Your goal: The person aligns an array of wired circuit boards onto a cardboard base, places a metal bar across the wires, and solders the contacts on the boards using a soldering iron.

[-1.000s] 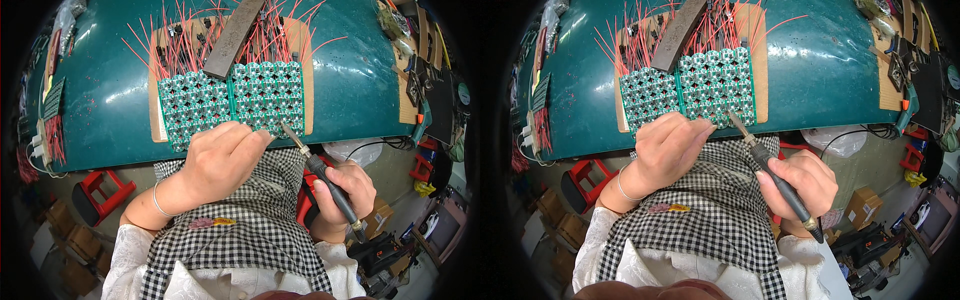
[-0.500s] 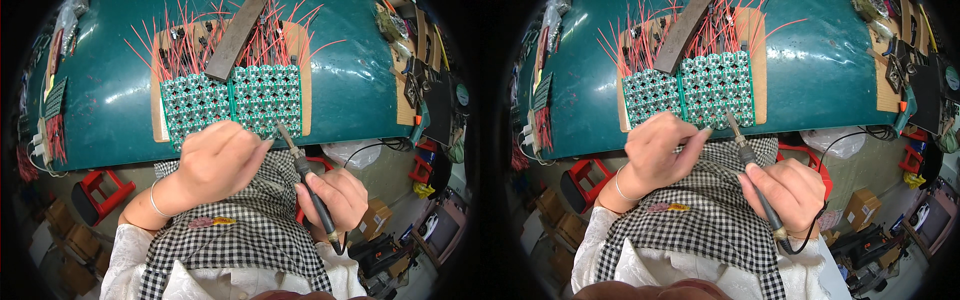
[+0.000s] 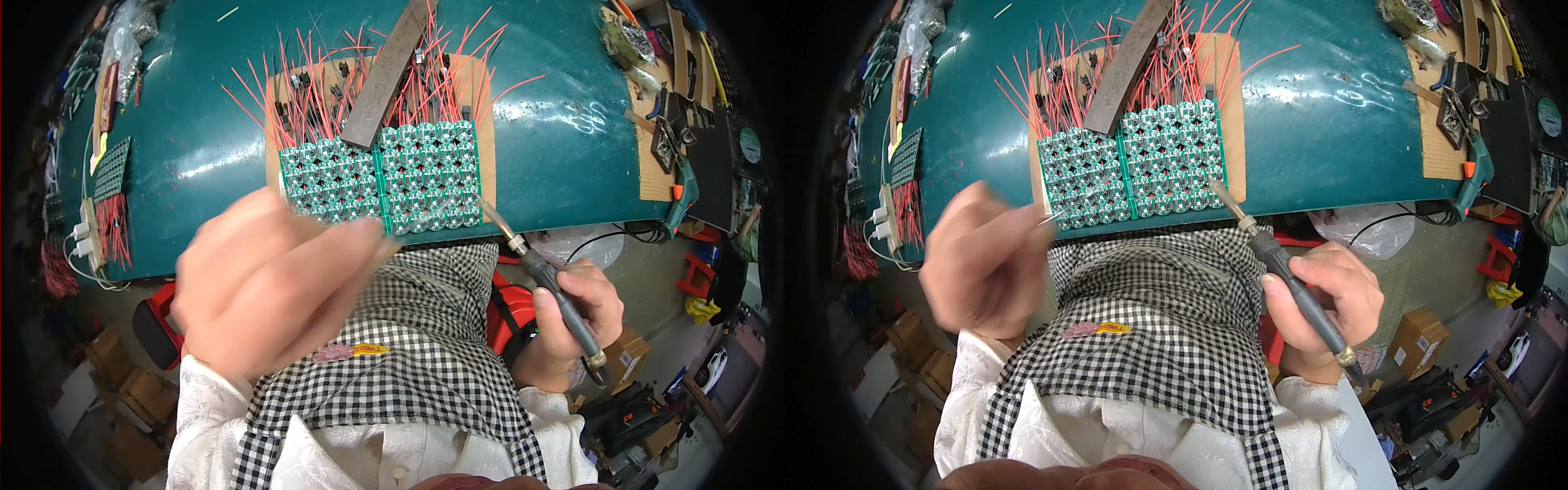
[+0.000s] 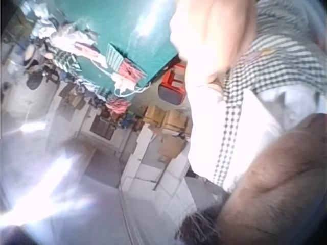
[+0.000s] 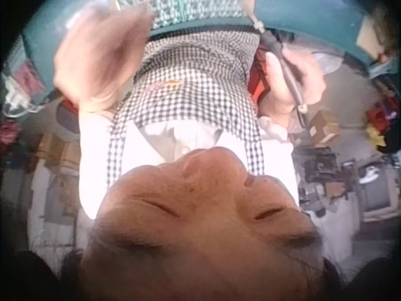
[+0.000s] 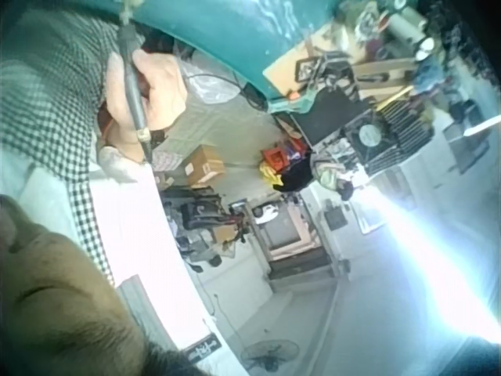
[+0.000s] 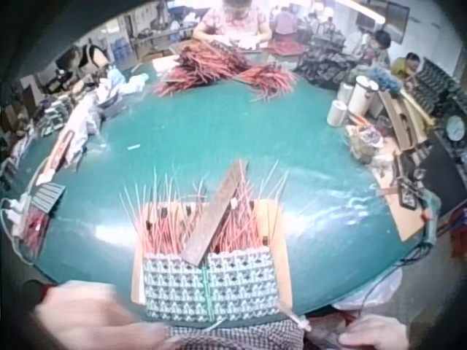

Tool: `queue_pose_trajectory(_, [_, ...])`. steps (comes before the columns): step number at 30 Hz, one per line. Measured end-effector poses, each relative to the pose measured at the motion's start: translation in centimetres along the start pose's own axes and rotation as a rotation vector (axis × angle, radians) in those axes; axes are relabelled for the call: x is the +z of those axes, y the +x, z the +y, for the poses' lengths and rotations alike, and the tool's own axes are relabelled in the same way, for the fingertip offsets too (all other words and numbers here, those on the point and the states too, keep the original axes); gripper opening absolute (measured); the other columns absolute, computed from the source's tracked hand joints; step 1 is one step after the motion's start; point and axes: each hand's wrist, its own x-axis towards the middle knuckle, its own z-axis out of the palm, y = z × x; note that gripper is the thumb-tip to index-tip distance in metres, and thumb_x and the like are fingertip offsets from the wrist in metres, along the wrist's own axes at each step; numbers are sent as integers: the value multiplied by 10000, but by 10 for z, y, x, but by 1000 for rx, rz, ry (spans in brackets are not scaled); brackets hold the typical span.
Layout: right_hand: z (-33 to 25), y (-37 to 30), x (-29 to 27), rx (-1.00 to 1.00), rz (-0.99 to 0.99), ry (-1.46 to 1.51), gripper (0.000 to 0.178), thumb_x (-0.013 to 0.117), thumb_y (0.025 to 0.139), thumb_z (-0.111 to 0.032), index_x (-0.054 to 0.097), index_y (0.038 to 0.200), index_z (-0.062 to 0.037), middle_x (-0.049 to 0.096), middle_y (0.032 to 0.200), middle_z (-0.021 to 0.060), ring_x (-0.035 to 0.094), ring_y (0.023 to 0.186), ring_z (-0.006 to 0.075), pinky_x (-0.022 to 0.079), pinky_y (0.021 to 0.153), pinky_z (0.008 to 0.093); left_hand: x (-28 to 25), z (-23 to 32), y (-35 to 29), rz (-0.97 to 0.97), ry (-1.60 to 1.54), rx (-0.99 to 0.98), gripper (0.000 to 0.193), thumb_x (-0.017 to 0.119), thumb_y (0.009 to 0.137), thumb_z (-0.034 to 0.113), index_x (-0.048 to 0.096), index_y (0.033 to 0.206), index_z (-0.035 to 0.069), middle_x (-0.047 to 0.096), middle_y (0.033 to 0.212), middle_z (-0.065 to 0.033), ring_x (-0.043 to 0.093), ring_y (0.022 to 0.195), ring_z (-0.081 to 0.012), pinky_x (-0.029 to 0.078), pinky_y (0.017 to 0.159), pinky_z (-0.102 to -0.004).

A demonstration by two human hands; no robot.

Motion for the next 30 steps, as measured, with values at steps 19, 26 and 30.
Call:
queue_pose_trajectory(19, [6,12,22,-22,-194,-80,295,895,688,0,670,879,-9,668,664,117,665,558,258,531,530,336,83,-42,-51,-64,-47,-89,250,827,723,-65,706,933,1,611,686,-73,588,553,-216,457,485,-335])
queue_pose_trajectory(26, [3,14,23,-21,-224,-85,301,899,692,0,671,888,-6,671,678,122,666,567,264,528,527,341,83,-40,-51,-75,-40,-94,265,825,719,-72,712,951,-13,618,694,-75,598,562,-216,464,488,-334])
queue_pose_trajectory(30, [-1,15,24,-94,-288,-105,315,908,692,2,675,905,5,675,698,123,662,565,254,513,498,334,85,-40,-52,-72,-44,-101,262,821,722,-73,712,954,-19,627,701,-76,611,573,-220,477,495,-334])
